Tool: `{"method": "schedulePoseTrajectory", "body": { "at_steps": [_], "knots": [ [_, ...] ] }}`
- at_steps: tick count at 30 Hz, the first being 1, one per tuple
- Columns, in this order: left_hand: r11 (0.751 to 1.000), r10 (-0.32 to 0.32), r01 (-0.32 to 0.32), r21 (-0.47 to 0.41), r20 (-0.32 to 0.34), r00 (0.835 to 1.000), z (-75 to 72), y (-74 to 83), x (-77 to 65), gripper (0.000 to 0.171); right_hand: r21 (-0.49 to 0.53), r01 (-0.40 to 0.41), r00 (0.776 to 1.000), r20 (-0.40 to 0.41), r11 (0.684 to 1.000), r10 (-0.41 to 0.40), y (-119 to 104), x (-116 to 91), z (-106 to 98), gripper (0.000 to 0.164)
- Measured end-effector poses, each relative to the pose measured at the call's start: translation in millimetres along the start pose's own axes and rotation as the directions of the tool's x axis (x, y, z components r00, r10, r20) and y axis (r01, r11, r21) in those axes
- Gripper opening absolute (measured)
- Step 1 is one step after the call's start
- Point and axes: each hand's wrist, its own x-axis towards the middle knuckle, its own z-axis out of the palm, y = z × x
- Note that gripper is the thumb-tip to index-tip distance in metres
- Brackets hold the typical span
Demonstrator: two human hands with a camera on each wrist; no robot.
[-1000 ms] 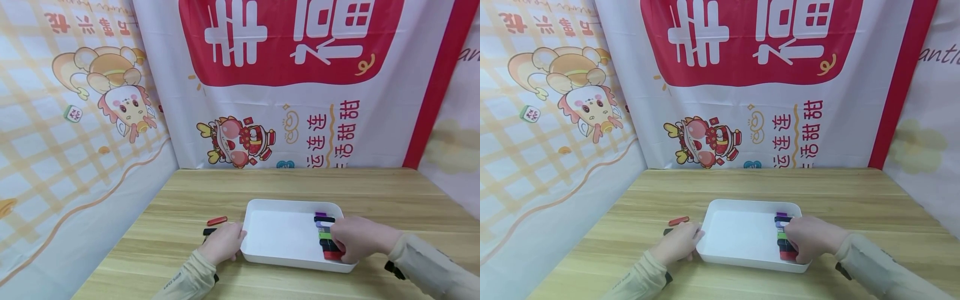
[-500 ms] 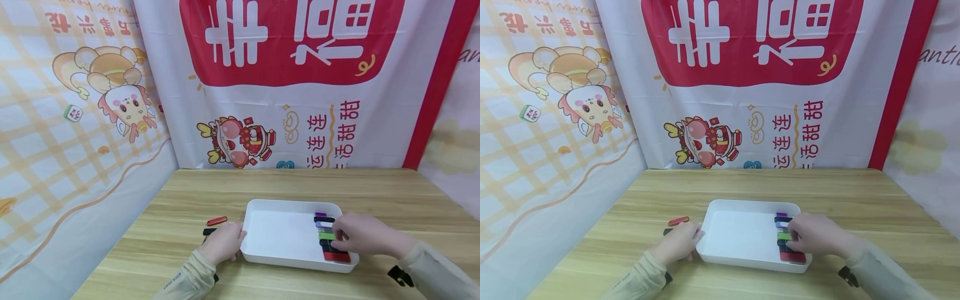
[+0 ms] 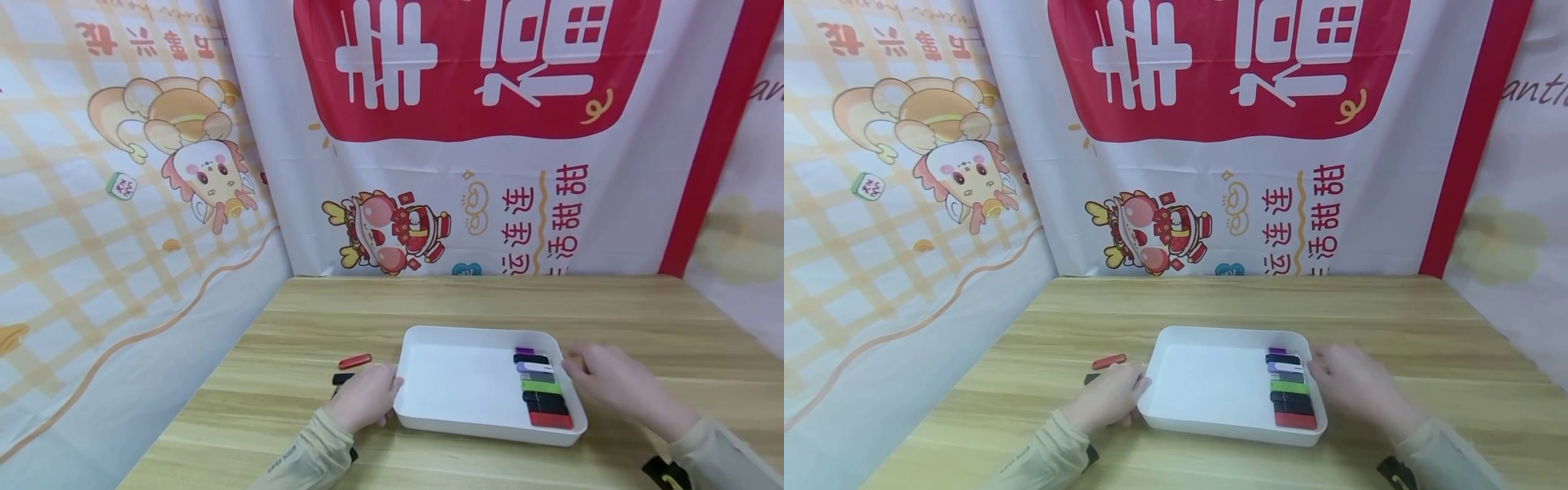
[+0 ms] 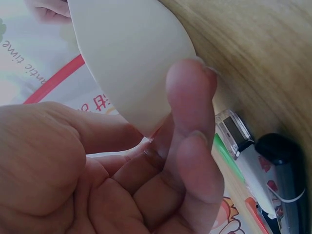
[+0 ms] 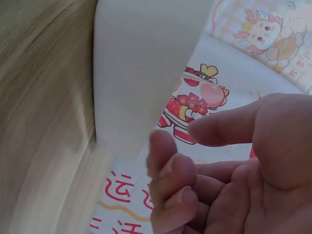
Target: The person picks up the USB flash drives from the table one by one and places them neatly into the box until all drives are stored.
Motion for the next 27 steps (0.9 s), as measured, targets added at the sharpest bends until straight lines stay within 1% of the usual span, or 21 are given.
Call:
{"method": "schedulePoseTrajectory", "body": {
  "at_steps": [3,5,10,14,17,20,22,25,27],
  "knots": [
    [1.0,-0.005,0.005,-0.001,0.0,1.0,0.2,0.2,-0.2,0.018,0.016,-0.041,0.998,0.039,0.999,0.041,-1,-2,0,0.046],
    [1.0,-0.008,0.008,0.0,-0.002,1.0,0.1,0.7,-0.6,0.018,0.008,-0.047,0.997,0.055,0.999,0.047,-2,-3,-1,0.047],
    [1.0,0.001,-0.001,0.002,-0.009,1.0,-0.1,1.9,-1.4,0.019,0.007,-0.036,0.998,0.051,0.999,0.036,-4,-4,0,0.039],
    [1.0,0.006,-0.006,0.005,-0.006,1.0,0.3,2.0,-1.8,0.019,0.043,-0.064,0.995,0.082,0.997,0.061,-5,-5,6,0.038],
    [1.0,0.003,-0.003,0.012,-0.008,1.0,0.0,2.2,-1.8,0.02,0.031,-0.057,0.996,0.067,0.998,0.055,-5,-7,11,0.038],
    [1.0,0.005,-0.005,0.015,-0.008,1.0,-0.8,2.6,-1.2,0.019,-0.006,-0.007,1.0,0.018,1.0,0.007,-6,-9,15,0.031],
    [1.0,0.007,-0.007,0.013,-0.006,1.0,-1.0,2.9,-0.9,0.018,-0.022,0.013,1.0,0.0,1.0,-0.013,-6,-9,16,0.027],
    [1.0,0.009,-0.009,0.014,0.0,1.0,-0.7,3.0,-1.1,0.018,-0.027,0.012,1.0,-0.001,1.0,-0.012,-6,-10,19,0.022],
    [1.0,0.005,-0.005,0.014,-0.003,1.0,-0.5,2.7,-1.8,0.018,-0.026,0.008,1.0,0.006,1.0,-0.008,-8,-10,20,0.025]
  ]
}}
